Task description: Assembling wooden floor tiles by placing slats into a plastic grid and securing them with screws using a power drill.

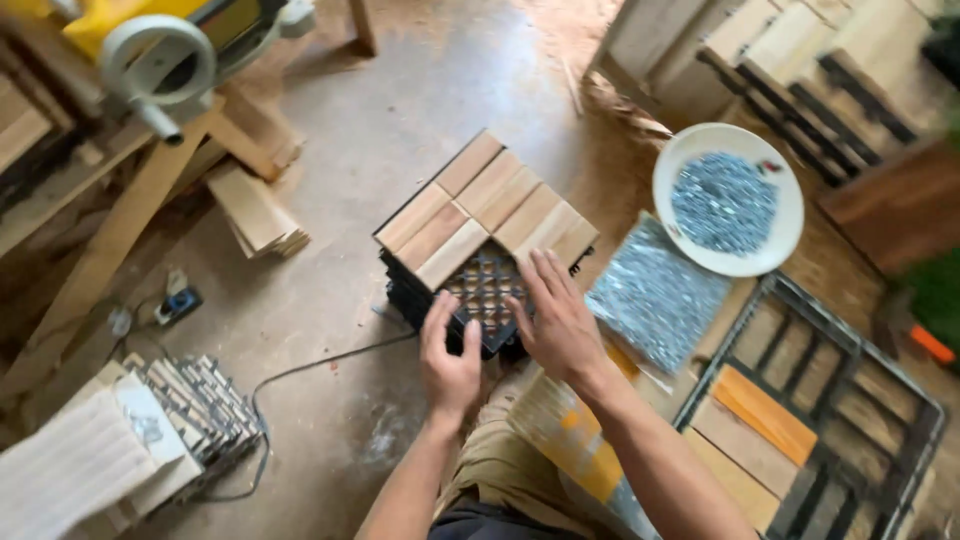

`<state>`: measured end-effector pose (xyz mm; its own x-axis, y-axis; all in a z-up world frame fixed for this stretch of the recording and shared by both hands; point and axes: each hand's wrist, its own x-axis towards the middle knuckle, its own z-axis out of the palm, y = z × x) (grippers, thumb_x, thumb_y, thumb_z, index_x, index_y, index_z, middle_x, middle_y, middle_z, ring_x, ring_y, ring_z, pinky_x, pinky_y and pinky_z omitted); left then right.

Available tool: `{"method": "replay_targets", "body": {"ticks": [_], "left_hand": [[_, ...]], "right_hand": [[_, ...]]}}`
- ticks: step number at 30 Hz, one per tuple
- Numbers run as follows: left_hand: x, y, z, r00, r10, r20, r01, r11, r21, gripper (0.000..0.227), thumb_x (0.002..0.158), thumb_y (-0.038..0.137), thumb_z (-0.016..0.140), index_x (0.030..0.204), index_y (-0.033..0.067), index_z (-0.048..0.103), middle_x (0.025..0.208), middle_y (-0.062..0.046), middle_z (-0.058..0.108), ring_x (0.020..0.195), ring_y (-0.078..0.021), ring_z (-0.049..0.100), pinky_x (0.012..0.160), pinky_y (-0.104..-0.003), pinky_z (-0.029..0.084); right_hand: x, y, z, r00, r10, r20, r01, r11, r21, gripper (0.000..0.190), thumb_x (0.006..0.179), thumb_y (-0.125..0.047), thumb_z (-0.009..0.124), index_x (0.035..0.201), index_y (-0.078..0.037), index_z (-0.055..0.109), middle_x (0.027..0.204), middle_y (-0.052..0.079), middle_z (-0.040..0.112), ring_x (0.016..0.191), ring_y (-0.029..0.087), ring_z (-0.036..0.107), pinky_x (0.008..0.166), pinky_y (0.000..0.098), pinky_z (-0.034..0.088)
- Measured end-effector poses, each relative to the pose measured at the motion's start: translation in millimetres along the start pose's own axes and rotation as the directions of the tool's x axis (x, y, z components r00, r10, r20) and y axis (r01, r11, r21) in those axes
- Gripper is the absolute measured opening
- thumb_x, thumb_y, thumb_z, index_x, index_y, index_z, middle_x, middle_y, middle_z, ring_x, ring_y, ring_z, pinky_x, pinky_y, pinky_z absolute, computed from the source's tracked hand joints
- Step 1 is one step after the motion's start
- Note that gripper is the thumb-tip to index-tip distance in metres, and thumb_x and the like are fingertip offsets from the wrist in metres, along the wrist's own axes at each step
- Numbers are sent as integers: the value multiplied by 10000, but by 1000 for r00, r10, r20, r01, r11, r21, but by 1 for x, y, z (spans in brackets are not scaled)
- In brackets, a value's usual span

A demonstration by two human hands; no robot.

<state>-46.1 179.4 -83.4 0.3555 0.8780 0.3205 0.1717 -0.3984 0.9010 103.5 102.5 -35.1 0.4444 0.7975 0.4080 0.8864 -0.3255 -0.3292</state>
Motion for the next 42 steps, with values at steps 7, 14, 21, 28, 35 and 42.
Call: {"method": "replay_targets", "body": {"ticks": [7,14,21,28,35,42], "left_hand": [[9,-113,39,885,-465,-39,466,884,46,790,847,204,796,1542,33,462,1556,-268,454,1441,-409,430,1247,-513,278],[13,-93,66,780,-614,119,616,788,27,918,834,140,718,1634,114,268,1702,-222,168,1576,-340,156,1249,-602,34],[17,-101,78,816,-537,-213,425,807,-410,662,796,49,799,1392,55,509,1354,-206,560,1324,-324,541,1169,-449,370],[51,-92,55,806,-552,-216,492,826,-276,414,746,93,848,1148,170,791,1158,-112,627,1141,-276,677,927,-351,599],[62,5,-10,765,-614,195,571,507,-646,240,950,140,645,1143,26,730,1098,-162,746,850,-170,699,733,-296,616],[30,71,25,898,-181,400,316,899,-303,356,881,168,848,1193,34,742,908,-122,749,747,-125,672,687,-328,610]], "right_hand": [[37,54,155,891,-116,439,85,992,90,650,798,-260,730,1373,-18,547,1308,213,623,1322,355,570,1165,450,413],[53,25,135,659,156,736,-103,988,-117,839,871,-223,663,1612,-210,269,1642,273,187,1512,475,234,1159,596,329],[48,27,129,763,144,631,-165,986,-25,893,844,-164,721,1619,-226,282,1570,269,327,1442,482,378,1170,554,351],[49,18,105,843,70,534,-64,998,-30,773,794,-242,789,1493,-255,459,1527,211,433,1411,458,421,1157,611,352],[25,20,37,977,-147,156,107,965,238,515,854,-210,731,1348,-251,593,1175,35,676,1187,285,624,1053,496,455],[-45,28,-98,989,117,91,-132,976,174,686,750,-437,865,1331,-288,533,1220,36,565,879,355,709,780,487,604]]}}
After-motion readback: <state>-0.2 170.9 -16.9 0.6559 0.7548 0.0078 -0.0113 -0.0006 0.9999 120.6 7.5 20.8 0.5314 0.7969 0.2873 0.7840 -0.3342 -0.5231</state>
